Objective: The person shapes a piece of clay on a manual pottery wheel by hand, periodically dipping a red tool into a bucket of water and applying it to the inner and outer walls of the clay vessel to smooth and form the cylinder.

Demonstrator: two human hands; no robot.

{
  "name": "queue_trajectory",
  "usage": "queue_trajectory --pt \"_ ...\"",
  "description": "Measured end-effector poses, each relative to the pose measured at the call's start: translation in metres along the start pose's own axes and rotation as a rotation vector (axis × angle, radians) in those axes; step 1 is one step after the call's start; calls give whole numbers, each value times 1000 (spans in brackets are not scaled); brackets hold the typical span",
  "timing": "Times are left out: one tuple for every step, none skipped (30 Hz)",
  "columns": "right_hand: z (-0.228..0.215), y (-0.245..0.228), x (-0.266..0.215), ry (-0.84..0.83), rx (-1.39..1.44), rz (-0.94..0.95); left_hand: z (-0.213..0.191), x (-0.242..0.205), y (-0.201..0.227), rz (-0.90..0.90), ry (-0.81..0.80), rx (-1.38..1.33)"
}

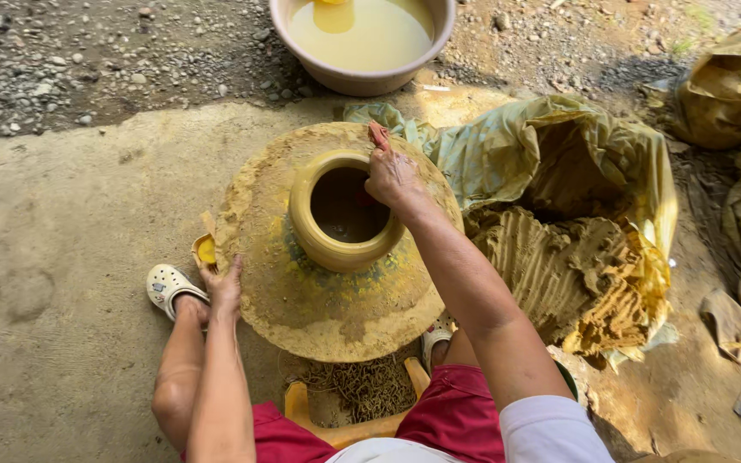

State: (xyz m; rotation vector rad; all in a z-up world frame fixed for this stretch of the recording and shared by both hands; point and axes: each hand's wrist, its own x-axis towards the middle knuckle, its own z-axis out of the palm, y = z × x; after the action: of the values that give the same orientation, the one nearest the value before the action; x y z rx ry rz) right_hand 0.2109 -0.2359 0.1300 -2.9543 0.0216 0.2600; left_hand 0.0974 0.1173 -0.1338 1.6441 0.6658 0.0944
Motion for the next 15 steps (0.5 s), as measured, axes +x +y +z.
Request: queue_trajectory --pt "1 -1 -1 -24 -8 27 -3 -13 -4 50 42 -38" --pt "2 -2 -2 -48 -15 54 0 -34 -8 1 102 -67" --pt "-2 -4 2 -57 -16 79 7 -56 -6 -33 162 -98" --pt "-3 -4 -1 9 27 56 11 -89 -8 -97 195 -62" --pt "-2 -2 -9 77 67 30 19 -127 -11 -160 227 -32" --pt "-3 -1 -11 146 106 2 28 -161 -13 -297 193 -63" --pt "-3 0 -12 142 100 14 36 -196 -19 -357 147 -80" --pt "-3 0 -11 138 94 27 54 -224 -25 -407 118 -82" --pt "1 0 -13 126 94 41 67 -257 -33 -247 98 -186" --pt "3 0 -13 116 87 45 79 -282 -38 -554 -64 -64" --pt "4 0 -12 109 79 46 89 -302 -43 -597 -237 -8" --pt "4 0 -11 102 71 46 93 -320 -46 -638 -411 50" --pt "7 1 -12 90 64 50 94 -325 -48 -552 -557 82" --pt "10 3 -14 78 57 53 94 -329 -50 -461 -700 113" --pt "11 3 -12 74 52 54 94 -328 -49 -358 -839 144"
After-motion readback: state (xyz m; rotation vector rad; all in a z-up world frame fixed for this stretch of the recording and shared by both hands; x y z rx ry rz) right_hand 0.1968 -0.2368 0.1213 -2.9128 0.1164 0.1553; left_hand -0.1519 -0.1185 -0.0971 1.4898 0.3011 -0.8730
